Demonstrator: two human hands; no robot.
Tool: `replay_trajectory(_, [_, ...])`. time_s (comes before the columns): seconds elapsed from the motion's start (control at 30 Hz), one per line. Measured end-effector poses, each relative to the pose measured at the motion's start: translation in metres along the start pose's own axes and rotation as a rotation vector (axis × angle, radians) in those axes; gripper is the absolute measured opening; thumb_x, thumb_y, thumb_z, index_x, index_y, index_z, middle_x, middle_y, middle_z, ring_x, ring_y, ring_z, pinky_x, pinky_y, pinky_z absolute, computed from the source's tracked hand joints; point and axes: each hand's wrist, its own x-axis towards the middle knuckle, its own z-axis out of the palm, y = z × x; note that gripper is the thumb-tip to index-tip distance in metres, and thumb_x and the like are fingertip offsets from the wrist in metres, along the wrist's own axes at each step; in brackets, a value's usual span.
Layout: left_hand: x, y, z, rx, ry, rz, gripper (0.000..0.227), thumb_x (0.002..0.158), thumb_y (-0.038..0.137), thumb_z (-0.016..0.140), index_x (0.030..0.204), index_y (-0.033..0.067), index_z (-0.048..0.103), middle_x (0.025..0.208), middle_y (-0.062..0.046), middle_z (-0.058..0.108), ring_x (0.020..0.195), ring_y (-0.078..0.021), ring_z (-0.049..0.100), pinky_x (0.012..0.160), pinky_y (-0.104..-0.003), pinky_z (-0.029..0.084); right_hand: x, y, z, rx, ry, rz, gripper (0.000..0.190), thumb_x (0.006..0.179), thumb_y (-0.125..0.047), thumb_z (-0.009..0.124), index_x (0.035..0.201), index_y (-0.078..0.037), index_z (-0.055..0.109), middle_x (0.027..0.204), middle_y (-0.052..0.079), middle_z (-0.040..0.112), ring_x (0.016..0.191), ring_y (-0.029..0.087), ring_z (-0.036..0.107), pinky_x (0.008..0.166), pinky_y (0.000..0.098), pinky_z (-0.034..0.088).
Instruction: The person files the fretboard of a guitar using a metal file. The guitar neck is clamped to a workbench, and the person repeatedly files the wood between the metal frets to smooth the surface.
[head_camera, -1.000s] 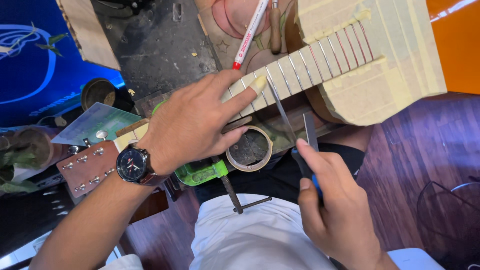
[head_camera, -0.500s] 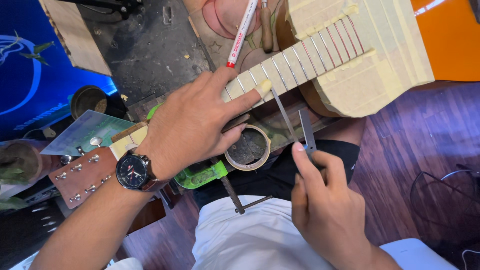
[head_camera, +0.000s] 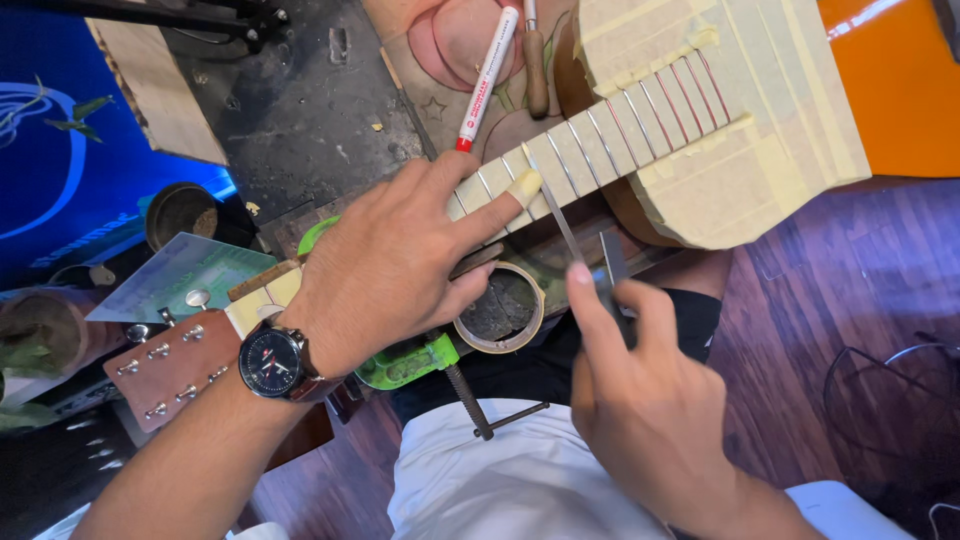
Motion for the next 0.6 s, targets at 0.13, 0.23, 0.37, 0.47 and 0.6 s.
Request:
replay_trajectory(0.13, [-0.001,0.002,0.0,-0.003,0.013,-0.009,0.063,0.079,0.035,0.08,0.134,0.0176,0.054,0.125,-0.019,0.054,0.095,-0.0371,0.059,0.067,-0.048,0.054,0.041,-0.019,0.0,0.044,-0.102,0.044,0.064,0.087,-0.017,0.056,0.15,-0.022,0.05,0.122,0.009,0.052,0.054,0.032,0.065,0.027,0.0495,0.044])
replay_trajectory(0.23, [-0.001,0.001,0.001,0.029,0.007,0.006,0.065,0.078,0.037,0.079,0.136,0.0194,0.055,0.128,-0.019,0.053,0.093,-0.0355,0.06,0.068,-0.047,0.055,0.008,-0.005,-0.009,-0.07,0.051,-0.061,0.062,0.085,-0.008,0.058,0.146,-0.019,0.059,0.123,0.005,0.063,0.048,0.02,0.06,0.033,0.0342,0.04])
replay_trajectory(0.37, [0.0,0.001,0.001,0.043,0.018,0.006,0.06,0.077,0.036,0.08,0.131,0.0202,0.058,0.124,-0.016,0.053,0.091,-0.0345,0.058,0.063,-0.047,0.055,-0.026,0.008,0.007,0.028,-0.109,0.119,0.066,0.087,-0.017,0.06,0.151,-0.03,0.049,0.132,0.005,0.057,0.07,0.019,0.07,0.032,0.0428,0.044])
replay_trajectory(0.47, [0.0,0.002,0.0,0.031,0.015,0.017,0.063,0.078,0.036,0.079,0.134,0.0188,0.056,0.123,-0.016,0.053,0.09,-0.0354,0.058,0.064,-0.047,0.054,0.015,-0.005,-0.002,0.042,-0.002,0.03,0.057,0.09,-0.013,0.058,0.146,-0.02,0.056,0.121,0.005,0.06,0.054,0.027,0.063,0.03,0.0415,0.044])
replay_trajectory(0.6, [0.0,0.002,-0.001,0.029,0.023,0.007,0.064,0.078,0.035,0.078,0.135,0.0171,0.054,0.125,-0.018,0.054,0.092,-0.0358,0.058,0.07,-0.047,0.053,0.03,-0.005,-0.01,0.312,-0.088,0.039,0.056,0.095,-0.013,0.055,0.15,-0.011,0.048,0.118,0.01,0.053,0.073,0.03,0.064,0.036,0.0471,0.049])
